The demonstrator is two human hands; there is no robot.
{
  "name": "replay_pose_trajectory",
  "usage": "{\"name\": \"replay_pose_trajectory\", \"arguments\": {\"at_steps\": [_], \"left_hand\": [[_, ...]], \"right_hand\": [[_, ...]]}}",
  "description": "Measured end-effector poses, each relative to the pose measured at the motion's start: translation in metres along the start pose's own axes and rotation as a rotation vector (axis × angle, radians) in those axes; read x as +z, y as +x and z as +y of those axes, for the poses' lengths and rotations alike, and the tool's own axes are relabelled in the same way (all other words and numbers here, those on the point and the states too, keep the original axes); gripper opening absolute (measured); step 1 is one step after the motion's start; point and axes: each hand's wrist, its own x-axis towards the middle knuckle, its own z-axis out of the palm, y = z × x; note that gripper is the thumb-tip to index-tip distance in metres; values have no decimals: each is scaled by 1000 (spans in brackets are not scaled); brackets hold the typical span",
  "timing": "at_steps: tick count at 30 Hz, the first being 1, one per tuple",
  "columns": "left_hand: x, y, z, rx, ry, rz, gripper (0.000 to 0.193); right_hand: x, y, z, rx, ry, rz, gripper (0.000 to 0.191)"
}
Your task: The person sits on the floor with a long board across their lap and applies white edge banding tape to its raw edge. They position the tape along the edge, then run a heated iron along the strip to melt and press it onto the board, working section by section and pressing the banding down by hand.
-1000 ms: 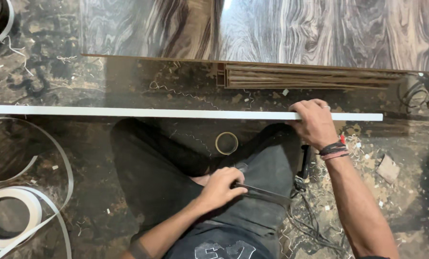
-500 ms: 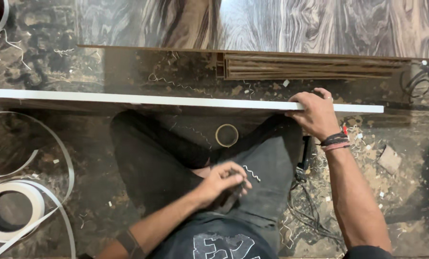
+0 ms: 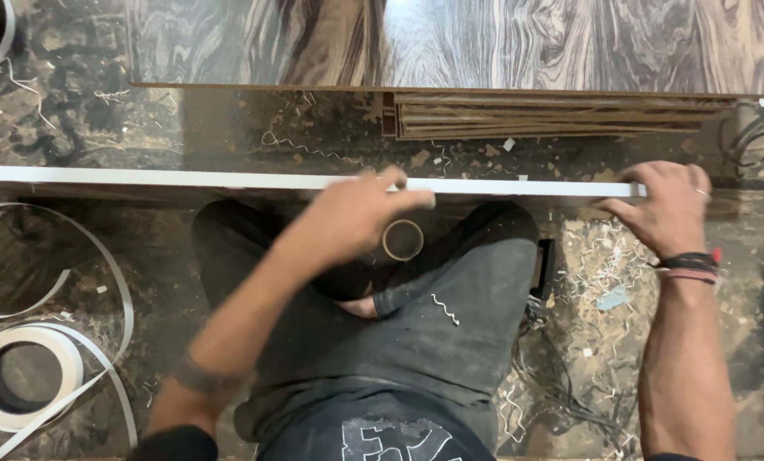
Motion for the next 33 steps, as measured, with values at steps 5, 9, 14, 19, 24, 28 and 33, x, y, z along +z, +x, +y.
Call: {"name": "replay_pose_trajectory", "arguments": {"at_steps": [5, 9, 14, 19, 24, 28, 33], "left_hand": [[-24, 52, -46, 20, 172, -194, 29], [-21, 56, -72, 66, 138, -363, 39], [-21, 52, -76, 145, 254, -411, 48], [-23, 53, -72, 194, 239, -367, 36], [-18, 56, -71, 241, 244, -357, 35], [-2, 71, -60, 225, 337, -393, 26], [6, 82, -49, 213, 384, -457, 21]], "right_hand": [[-2, -14, 21, 89, 354, 192, 60], [22, -27, 24, 285, 1128, 244, 73], [49, -26, 27, 373, 1388, 298, 46], [52, -22, 25, 436, 1303, 330, 31], [51, -23, 19, 414, 1335, 361, 26], [53, -21, 17, 431, 1307, 385, 24], [56, -19, 20, 453, 1296, 409, 27]]}}
